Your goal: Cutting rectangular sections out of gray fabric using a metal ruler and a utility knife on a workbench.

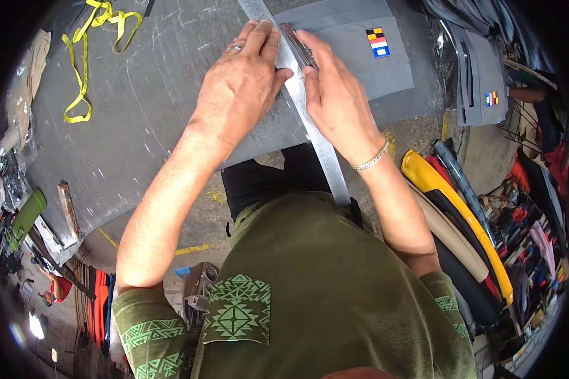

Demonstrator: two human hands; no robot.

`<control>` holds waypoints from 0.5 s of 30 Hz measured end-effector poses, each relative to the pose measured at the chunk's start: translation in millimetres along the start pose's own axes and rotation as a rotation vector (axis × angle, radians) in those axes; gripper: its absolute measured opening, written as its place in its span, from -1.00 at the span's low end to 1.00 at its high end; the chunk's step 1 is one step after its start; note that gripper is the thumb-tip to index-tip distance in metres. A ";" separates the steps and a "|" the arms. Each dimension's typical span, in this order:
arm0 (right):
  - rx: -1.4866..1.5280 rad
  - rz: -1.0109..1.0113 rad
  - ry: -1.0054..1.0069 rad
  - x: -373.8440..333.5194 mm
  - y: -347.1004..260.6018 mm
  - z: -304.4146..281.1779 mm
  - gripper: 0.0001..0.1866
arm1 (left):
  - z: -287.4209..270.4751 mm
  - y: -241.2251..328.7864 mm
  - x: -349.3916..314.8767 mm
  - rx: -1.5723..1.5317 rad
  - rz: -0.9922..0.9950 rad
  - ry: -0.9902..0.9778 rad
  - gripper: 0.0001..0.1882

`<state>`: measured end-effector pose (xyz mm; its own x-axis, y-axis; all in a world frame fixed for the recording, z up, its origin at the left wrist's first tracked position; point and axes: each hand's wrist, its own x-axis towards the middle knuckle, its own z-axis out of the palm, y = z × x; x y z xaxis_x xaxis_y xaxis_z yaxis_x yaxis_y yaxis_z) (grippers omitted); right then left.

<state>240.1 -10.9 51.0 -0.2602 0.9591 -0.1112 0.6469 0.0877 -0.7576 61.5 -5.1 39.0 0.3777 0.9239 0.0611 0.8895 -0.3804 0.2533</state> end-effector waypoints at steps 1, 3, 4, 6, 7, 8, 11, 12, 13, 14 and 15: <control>-0.008 0.016 -0.015 1.5 0.1 1.6 -0.48 | 0.4 -0.5 -0.5 -0.004 -0.001 0.000 -0.38; -0.022 0.033 -0.033 3.3 -1.4 3.5 -0.48 | 1.4 -1.3 -1.8 -0.007 -0.001 0.013 -0.38; -0.029 0.033 -0.033 3.8 -2.8 3.7 -0.48 | 1.9 -1.6 -2.2 -0.013 -0.003 0.014 -0.38; -0.041 0.037 -0.035 4.5 -3.7 4.1 -0.48 | 2.8 -2.1 -2.0 0.001 -0.001 0.020 -0.38; -0.050 0.036 -0.035 4.8 -3.7 4.4 -0.47 | 3.4 -2.2 -1.8 -0.005 -0.001 0.021 -0.38; -0.059 0.035 -0.035 4.9 -4.0 4.8 -0.46 | 3.7 -2.5 -1.8 0.002 0.000 0.025 -0.39; -0.080 0.054 -0.042 5.7 -7.1 4.2 -0.46 | 3.1 -2.4 -1.9 0.011 0.003 0.032 -0.39; -0.083 0.056 -0.043 5.8 -6.5 4.6 -0.46 | 2.9 -2.1 -2.0 0.017 0.005 0.035 -0.39; -0.086 0.042 -0.036 6.0 -5.6 5.1 -0.46 | 3.1 -2.0 -2.0 0.013 0.004 0.035 -0.39; -0.088 0.027 -0.030 6.2 -5.0 5.6 -0.46 | 3.4 -2.1 -2.4 0.018 0.002 0.033 -0.39; -0.090 0.028 -0.032 6.3 -5.4 5.4 -0.46 | 3.6 -2.2 -2.6 0.022 0.000 0.030 -0.39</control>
<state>231.1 -6.9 50.8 -0.2627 0.9527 -0.1528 0.7157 0.0862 -0.6931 59.5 -6.8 34.9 0.3699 0.9246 0.0905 0.8951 -0.3808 0.2320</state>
